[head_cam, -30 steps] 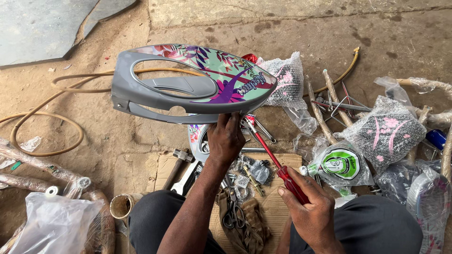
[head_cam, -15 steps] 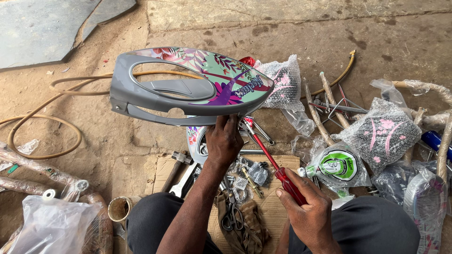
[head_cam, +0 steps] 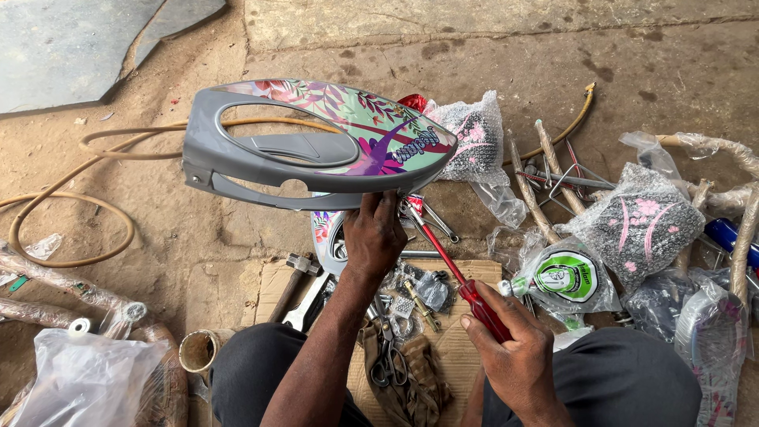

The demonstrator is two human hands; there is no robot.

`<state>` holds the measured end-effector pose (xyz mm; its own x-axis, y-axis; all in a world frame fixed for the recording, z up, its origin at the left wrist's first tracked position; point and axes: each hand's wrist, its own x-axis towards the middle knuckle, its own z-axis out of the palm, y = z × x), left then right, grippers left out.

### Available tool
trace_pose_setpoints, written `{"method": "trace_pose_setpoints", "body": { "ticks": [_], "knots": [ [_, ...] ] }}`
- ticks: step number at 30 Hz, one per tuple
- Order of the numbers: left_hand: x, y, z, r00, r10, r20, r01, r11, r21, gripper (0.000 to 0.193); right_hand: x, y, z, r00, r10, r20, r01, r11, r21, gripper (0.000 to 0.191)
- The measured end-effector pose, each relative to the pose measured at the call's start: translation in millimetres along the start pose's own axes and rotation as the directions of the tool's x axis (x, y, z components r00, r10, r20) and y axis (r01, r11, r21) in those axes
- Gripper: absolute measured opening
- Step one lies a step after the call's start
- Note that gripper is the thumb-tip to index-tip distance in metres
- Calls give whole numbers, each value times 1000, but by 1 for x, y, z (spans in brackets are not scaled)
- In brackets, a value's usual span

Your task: The person sits on the floor and assembles motorcycle parts, specifically attaching a metal bracket to a decorative motorcycle fender using a screwdriver and bolts. They then handle a wrapped metal frame component.

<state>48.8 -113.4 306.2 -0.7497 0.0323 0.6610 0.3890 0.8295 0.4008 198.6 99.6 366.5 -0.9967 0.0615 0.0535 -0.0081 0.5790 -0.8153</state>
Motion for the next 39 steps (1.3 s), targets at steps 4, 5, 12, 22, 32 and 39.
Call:
{"method": "trace_pose_setpoints", "body": {
  "ticks": [4, 5, 12, 22, 32, 39],
  "knots": [
    [-2, -3, 3, 999, 28, -37, -28, 1000, 2, 56, -1, 6, 6, 998, -56, 0, 56, 998, -24, 52],
    [-2, -3, 3, 999, 26, -21, -27, 1000, -11, 56, -1, 8, 7, 997, -75, 0, 75, 996, -48, 53],
    [-3, -7, 0, 999, 47, 6, -47, 999, 10, 58, 6, 22, 4, 820, 293, 492, -558, 217, 801, 47],
    [-6, -1, -3, 997, 79, 18, -79, 997, -18, 52, -6, 36, 6, 762, 323, 561, -588, -17, 809, 38],
    [-4, 6, -26, 998, 61, -36, -62, 997, -46, 47, -21, 50, 24, 818, 461, 345, -471, 190, 861, 29],
    [-11, 1, -24, 998, 60, -27, -59, 998, 28, 48, -17, 26, 11, 783, 5, 622, -601, -250, 759, 38]
  ]
}}
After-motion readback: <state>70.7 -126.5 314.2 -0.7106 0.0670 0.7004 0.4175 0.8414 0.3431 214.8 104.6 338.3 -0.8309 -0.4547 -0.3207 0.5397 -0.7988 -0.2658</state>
